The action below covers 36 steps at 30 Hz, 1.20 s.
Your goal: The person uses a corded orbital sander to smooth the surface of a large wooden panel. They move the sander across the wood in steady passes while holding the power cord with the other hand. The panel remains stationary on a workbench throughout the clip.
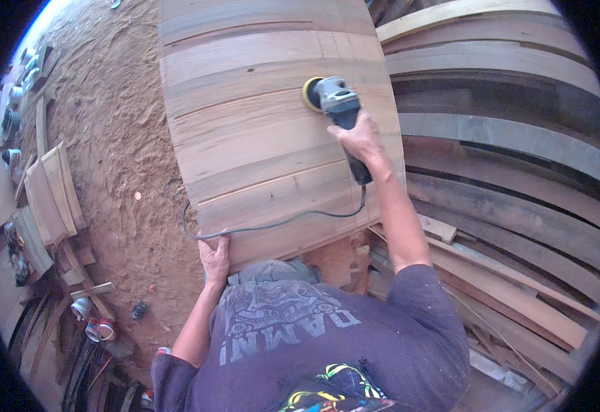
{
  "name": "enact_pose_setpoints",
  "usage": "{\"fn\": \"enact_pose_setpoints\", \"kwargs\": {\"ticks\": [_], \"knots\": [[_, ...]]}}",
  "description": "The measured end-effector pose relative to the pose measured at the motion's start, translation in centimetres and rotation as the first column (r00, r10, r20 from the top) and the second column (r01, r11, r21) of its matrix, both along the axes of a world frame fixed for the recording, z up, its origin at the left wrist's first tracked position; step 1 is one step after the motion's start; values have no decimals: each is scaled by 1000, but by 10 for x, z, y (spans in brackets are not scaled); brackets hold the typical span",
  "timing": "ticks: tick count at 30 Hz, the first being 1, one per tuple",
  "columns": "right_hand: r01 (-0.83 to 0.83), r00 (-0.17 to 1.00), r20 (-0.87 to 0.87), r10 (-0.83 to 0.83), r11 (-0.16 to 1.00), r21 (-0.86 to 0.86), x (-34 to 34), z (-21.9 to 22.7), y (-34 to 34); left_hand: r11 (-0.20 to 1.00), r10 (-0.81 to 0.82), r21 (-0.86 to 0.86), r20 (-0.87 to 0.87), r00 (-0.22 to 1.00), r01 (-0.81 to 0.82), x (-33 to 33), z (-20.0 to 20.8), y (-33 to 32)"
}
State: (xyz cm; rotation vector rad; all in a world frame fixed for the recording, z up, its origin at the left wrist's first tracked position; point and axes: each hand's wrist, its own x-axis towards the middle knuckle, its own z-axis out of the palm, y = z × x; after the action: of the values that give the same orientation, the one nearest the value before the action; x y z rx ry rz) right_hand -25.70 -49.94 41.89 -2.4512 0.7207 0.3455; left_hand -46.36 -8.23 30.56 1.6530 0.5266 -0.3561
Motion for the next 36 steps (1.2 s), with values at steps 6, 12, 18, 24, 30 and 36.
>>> {"fn": "enact_pose_setpoints", "kwargs": {"ticks": [6,12,18,24,30,36], "knots": [[90,992,85,-89,996,-10,-28,-17,-104,1000,-10,19,-6,1000,10,4,7,-2],[186,970,153,-188,982,33,-52,-24,-172,997,-7,-75,-34,999,5,10,4,1],[339,851,141,-507,733,590,-107,-11,-110,998,19,-67,66,998,-15,9,-25,1],[169,925,171,-340,771,614,-112,-5,5,998,6,57,36,999,-8,12,-24,-4],[-166,969,229,91,927,336,-37,-28,133,999,27,41,8,1000,-27,16,-23,-10],[-390,920,157,359,884,259,18,-15,235,996,7,88,-52,999,-3,14,-23,-12]]}}
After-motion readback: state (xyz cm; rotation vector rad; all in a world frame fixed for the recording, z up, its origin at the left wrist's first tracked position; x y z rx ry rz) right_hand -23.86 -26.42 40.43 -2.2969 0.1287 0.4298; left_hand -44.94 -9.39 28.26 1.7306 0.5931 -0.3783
